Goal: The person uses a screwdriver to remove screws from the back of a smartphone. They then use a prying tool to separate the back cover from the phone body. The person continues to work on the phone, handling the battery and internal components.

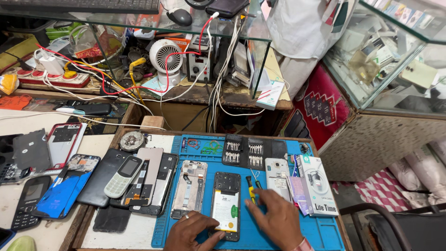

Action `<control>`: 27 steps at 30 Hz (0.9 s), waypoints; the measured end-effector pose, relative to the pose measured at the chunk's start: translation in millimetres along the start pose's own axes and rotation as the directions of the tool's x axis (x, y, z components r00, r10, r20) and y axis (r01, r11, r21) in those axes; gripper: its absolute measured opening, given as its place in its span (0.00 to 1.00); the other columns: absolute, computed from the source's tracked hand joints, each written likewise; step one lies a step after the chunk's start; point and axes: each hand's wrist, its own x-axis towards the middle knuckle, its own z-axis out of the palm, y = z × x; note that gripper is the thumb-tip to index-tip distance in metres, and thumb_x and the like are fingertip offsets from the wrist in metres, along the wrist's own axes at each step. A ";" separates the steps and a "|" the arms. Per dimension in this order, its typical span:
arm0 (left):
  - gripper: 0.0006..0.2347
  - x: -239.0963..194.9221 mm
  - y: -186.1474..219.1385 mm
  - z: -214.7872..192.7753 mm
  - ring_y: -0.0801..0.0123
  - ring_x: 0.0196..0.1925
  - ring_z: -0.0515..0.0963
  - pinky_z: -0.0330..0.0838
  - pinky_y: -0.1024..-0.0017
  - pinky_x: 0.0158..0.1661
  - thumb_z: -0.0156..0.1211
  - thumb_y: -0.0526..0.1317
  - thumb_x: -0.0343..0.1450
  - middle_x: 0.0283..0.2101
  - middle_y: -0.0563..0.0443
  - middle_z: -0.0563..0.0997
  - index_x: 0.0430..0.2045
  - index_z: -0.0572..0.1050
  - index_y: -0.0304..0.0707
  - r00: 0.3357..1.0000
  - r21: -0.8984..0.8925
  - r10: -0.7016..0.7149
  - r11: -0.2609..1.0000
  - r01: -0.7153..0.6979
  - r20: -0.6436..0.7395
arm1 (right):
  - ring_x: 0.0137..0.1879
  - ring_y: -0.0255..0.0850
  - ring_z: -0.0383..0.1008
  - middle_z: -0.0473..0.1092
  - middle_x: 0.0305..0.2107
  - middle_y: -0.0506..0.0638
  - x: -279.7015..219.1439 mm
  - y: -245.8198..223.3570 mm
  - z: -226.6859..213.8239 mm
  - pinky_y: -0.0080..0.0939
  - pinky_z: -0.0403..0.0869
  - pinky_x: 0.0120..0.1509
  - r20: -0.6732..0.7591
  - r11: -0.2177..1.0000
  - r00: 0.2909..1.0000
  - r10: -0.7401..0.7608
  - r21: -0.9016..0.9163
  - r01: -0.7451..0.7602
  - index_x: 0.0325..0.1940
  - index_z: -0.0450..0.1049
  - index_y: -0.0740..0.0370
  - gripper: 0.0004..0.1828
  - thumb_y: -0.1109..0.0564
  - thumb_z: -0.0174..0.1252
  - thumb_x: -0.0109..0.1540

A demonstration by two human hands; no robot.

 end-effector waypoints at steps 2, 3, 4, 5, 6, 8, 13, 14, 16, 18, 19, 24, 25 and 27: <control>0.12 1.6 -0.2 1.5 0.67 0.40 0.88 0.82 0.66 0.41 0.77 0.46 0.63 0.34 0.48 0.88 0.33 0.85 0.41 1.000 -0.007 0.009 1.000 -0.009 -0.008 | 0.21 0.39 0.71 0.79 0.25 0.45 25.6 10.3 -12.0 0.41 0.69 0.27 0.096 0.990 0.990 0.102 0.091 -0.111 0.55 0.79 0.53 0.25 0.43 0.67 0.57; 0.12 2.7 0.9 1.9 0.67 0.39 0.88 0.82 0.66 0.41 0.77 0.46 0.63 0.34 0.48 0.88 0.33 0.85 0.41 1.000 -0.015 0.010 1.000 -0.010 -0.017 | 0.22 0.35 0.66 0.76 0.22 0.48 45.9 14.5 -22.6 0.38 0.66 0.27 0.046 0.982 0.998 0.042 0.184 -0.050 0.63 0.74 0.53 0.33 0.43 0.69 0.56; 0.11 2.1 1.9 0.1 0.67 0.39 0.89 0.82 0.66 0.41 0.77 0.45 0.63 0.33 0.48 0.88 0.32 0.85 0.41 1.000 -0.018 0.008 1.000 -0.008 -0.018 | 0.23 0.31 0.62 0.74 0.20 0.51 70.5 16.7 -37.0 0.36 0.62 0.26 -0.010 0.960 1.000 -0.007 0.279 0.009 0.72 0.68 0.54 0.42 0.43 0.70 0.55; 0.12 2.6 3.8 -0.8 0.66 0.38 0.89 0.82 0.66 0.41 0.77 0.45 0.62 0.33 0.47 0.88 0.32 0.85 0.40 0.999 -0.016 -0.006 1.000 0.006 -0.034 | 0.24 0.28 0.67 0.70 0.51 0.35 102.8 16.3 -56.5 0.31 0.68 0.27 -0.053 0.909 0.991 -0.122 0.396 0.133 0.74 0.62 0.59 0.43 0.44 0.68 0.58; 0.12 0.9 6.8 -2.0 0.65 0.38 0.89 0.82 0.66 0.40 0.77 0.44 0.61 0.33 0.47 0.88 0.32 0.86 0.40 0.999 -0.013 -0.023 1.000 0.023 -0.042 | 0.24 0.30 0.68 0.70 0.18 0.49 136.4 16.8 -85.1 0.31 0.69 0.29 0.008 0.972 0.999 -0.054 0.230 0.051 0.74 0.61 0.59 0.44 0.47 0.70 0.57; 0.12 -1.1 13.5 -4.1 0.65 0.37 0.89 0.82 0.66 0.39 0.76 0.44 0.61 0.32 0.46 0.88 0.32 0.85 0.39 0.997 -0.014 -0.056 0.998 0.055 -0.050 | 0.28 0.32 0.65 0.65 0.22 0.49 197.8 12.1 -137.3 0.34 0.67 0.31 -0.052 0.930 0.985 -0.165 0.324 0.173 0.82 0.47 0.60 0.54 0.61 0.69 0.57; 0.11 -0.8 26.9 -7.4 0.64 0.34 0.88 0.81 0.66 0.37 0.76 0.41 0.61 0.28 0.44 0.86 0.31 0.84 0.34 0.993 0.012 -0.086 0.996 0.087 -0.077 | 0.29 0.32 0.67 0.67 0.24 0.48 239.5 26.5 -197.6 0.35 0.69 0.31 -0.293 0.984 0.955 -0.044 -0.176 -0.008 0.78 0.53 0.60 0.46 0.59 0.67 0.59; 0.12 -1.4 28.6 -8.6 0.64 0.34 0.88 0.81 0.66 0.36 0.75 0.41 0.61 0.28 0.45 0.86 0.32 0.84 0.33 0.994 0.004 -0.079 0.997 0.080 -0.082 | 0.29 0.32 0.68 0.68 0.25 0.48 224.1 31.2 -190.4 0.35 0.70 0.31 -0.296 0.977 0.955 -0.017 -0.210 -0.048 0.77 0.55 0.60 0.45 0.59 0.67 0.59; 0.13 -1.7 31.4 -10.0 0.65 0.35 0.88 0.80 0.67 0.35 0.74 0.40 0.61 0.29 0.45 0.86 0.36 0.83 0.33 0.993 -0.017 -0.066 0.998 0.065 -0.100 | 0.29 0.31 0.69 0.68 0.26 0.48 192.7 36.4 -173.2 0.35 0.71 0.32 -0.280 0.966 0.960 0.025 -0.241 -0.095 0.75 0.57 0.61 0.41 0.58 0.66 0.59; 0.14 -1.6 32.5 -10.3 0.66 0.33 0.88 0.80 0.68 0.34 0.75 0.40 0.61 0.28 0.45 0.86 0.36 0.83 0.33 0.990 -0.027 -0.057 0.998 0.054 -0.128 | 0.29 0.31 0.70 0.69 0.26 0.48 188.0 32.1 -176.1 0.36 0.72 0.32 -0.257 0.957 0.966 0.029 -0.273 -0.102 0.73 0.60 0.61 0.38 0.57 0.65 0.60; 0.14 -2.8 32.5 -10.8 0.67 0.32 0.88 0.79 0.69 0.34 0.75 0.40 0.61 0.27 0.45 0.86 0.36 0.83 0.33 0.988 -0.032 -0.051 0.998 0.046 -0.147 | 0.30 0.31 0.70 0.70 0.27 0.48 191.2 26.7 -183.5 0.36 0.73 0.32 -0.239 0.955 0.971 0.014 -0.283 -0.084 0.72 0.61 0.61 0.37 0.57 0.65 0.60; 0.14 -4.2 30.8 -9.7 0.66 0.26 0.85 0.75 0.67 0.29 0.71 0.38 0.64 0.22 0.45 0.83 0.42 0.85 0.39 0.969 -0.057 -0.208 0.978 0.202 -0.133 | 0.30 0.30 0.73 0.72 0.29 0.47 183.7 -2.3 -198.9 0.37 0.76 0.33 -0.029 0.942 0.963 -0.268 -0.215 0.256 0.68 0.68 0.62 0.30 0.55 0.63 0.62; 0.13 -4.2 30.4 -9.5 0.66 0.26 0.85 0.75 0.66 0.30 0.69 0.38 0.65 0.22 0.46 0.84 0.43 0.85 0.40 0.970 -0.058 -0.205 0.978 0.199 -0.134 | 0.30 0.30 0.73 0.73 0.29 0.47 165.0 -3.0 -186.3 0.37 0.76 0.33 0.060 0.931 0.935 -0.348 -0.094 0.353 0.67 0.69 0.62 0.29 0.55 0.62 0.62; 0.10 -3.4 29.5 -9.7 0.67 0.29 0.85 0.75 0.67 0.32 0.68 0.36 0.66 0.25 0.46 0.85 0.40 0.84 0.37 0.981 -0.045 -0.089 0.996 0.083 -0.174 | 0.26 0.32 0.71 0.75 0.36 0.40 120.1 -0.4 -149.4 0.37 0.76 0.31 0.231 0.912 0.883 -0.408 0.138 0.385 0.68 0.72 0.54 0.31 0.51 0.65 0.60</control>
